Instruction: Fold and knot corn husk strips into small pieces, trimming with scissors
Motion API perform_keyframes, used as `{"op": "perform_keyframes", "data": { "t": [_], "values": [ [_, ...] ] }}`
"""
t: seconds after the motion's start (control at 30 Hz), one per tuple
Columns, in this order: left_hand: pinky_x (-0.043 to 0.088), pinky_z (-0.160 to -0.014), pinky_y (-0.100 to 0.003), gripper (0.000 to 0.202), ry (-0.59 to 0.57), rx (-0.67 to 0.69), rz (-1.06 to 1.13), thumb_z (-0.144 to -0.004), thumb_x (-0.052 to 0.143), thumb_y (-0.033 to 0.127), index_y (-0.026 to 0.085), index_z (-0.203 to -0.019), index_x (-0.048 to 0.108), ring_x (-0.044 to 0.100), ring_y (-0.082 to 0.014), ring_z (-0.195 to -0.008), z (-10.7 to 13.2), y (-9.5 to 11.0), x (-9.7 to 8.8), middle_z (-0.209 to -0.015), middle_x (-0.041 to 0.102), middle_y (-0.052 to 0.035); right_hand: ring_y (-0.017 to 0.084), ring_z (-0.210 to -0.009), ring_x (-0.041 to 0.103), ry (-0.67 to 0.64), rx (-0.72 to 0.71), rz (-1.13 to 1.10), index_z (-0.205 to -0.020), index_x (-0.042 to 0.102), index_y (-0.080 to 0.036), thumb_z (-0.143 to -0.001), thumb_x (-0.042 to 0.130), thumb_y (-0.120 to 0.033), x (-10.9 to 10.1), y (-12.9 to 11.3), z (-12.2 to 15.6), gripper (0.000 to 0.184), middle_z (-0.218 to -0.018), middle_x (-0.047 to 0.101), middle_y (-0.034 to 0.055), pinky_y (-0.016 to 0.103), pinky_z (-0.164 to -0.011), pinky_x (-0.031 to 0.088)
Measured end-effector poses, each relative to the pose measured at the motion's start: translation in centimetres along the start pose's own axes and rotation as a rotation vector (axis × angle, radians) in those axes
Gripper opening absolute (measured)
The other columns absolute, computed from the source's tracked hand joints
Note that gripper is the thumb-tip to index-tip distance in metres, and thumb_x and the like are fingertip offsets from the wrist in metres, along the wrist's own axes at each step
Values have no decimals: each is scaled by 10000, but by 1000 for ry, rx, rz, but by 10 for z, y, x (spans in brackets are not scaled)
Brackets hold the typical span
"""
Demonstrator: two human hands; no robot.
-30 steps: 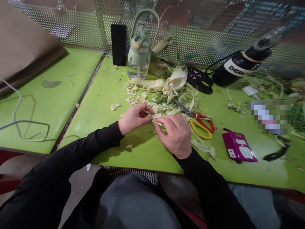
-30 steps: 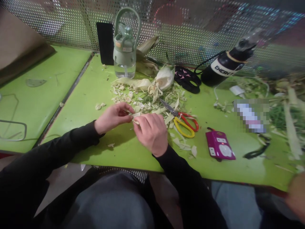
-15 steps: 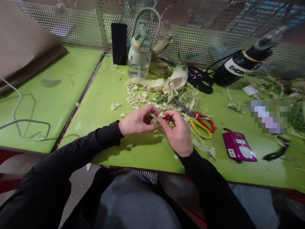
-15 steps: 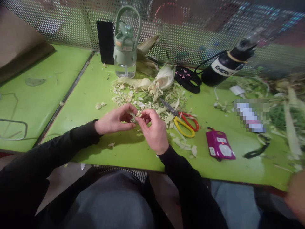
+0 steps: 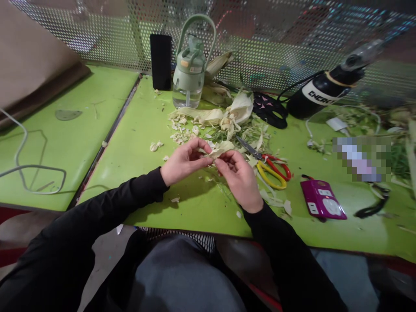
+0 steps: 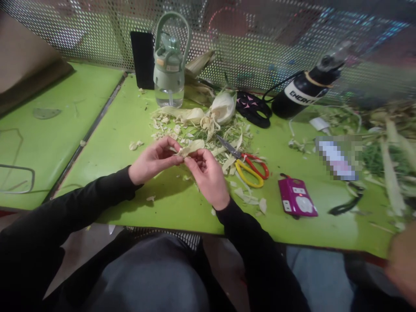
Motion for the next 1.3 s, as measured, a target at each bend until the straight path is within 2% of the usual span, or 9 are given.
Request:
{"op": "perform_keyframes", "data": {
  "t": [0.1,0.3,0.4,0.5,0.6,0.83,1.03,1.13,1.3],
  "values": [
    [489,-630,-199,280,-24,-9,6,-800,787,233,141,-907,546,576,-46,-649,0,0,1,-831,604,24,117,-681,587,-39,49,-87,-983,655,-222,-885,698,-424,1,4,-1,228,-831,665,-10,257,-623,499],
    [532,-719,-223,266,-11,-150,158,-811,784,234,141,-889,548,644,-71,-692,1,-6,2,-764,647,18,125,-751,670,22,-58,-116,-985,674,-252,-871,725,-345,-1,8,-1,155,-912,714,-19,273,-704,576],
    [533,-709,-218,238,21,-264,226,-833,757,211,141,-879,534,659,-69,-683,2,-9,1,-758,662,14,139,-817,682,65,-325,136,-941,699,-246,-890,699,-219,-4,-3,1,58,-930,718,-1,278,-723,573],
    [529,-683,-215,211,41,-370,227,-859,716,170,146,-917,515,658,-66,-659,5,-10,1,-753,664,19,164,-874,683,126,-645,463,-1009,726,-245,-910,660,-137,-3,-17,9,161,-949,741,31,310,-761,566],
    [512,-644,-208,187,49,-366,101,-872,675,134,149,-935,500,632,-62,-611,4,-9,-1,-695,643,37,173,-859,686,121,-777,603,-1071,725,-231,-917,652,-133,1,-21,12,196,-946,758,46,319,-751,562],
    [431,-571,-195,125,-44,-191,-372,-841,673,181,135,-876,562,550,-59,-593,-3,-6,-6,-710,613,29,183,-819,686,19,-645,618,-1009,693,-216,-949,634,-225,5,-15,6,85,-913,759,48,333,-737,561],
    [412,-568,-203,189,-158,-174,-327,-806,707,225,142,-878,554,488,-67,-585,-2,-5,-4,-678,542,47,167,-722,659,106,-433,561,-921,677,-226,-925,664,-276,1,-10,6,52,-858,744,30,318,-684,542],
    [446,-609,-225,204,-153,-124,-316,-863,672,308,144,-842,553,525,-87,-622,-3,-4,-4,-696,573,15,175,-741,652,67,-327,458,-943,685,-236,-914,671,-301,-3,-8,5,72,-876,737,33,339,-715,548],
    [499,-741,-266,122,-225,41,-560,-913,603,269,149,-912,630,622,-127,-748,1,2,3,-854,697,-49,189,-893,649,14,-143,231,-1102,696,-236,-953,594,-423,-15,-12,-1,260,-1048,705,58,359,-803,538]
  ]
}}
Point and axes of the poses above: each hand's wrist, its own z-axis away from the middle knuckle, its own x-axis out of the palm, y = z × x, the point moved 4 cm from there along -z, towards the middle knuckle
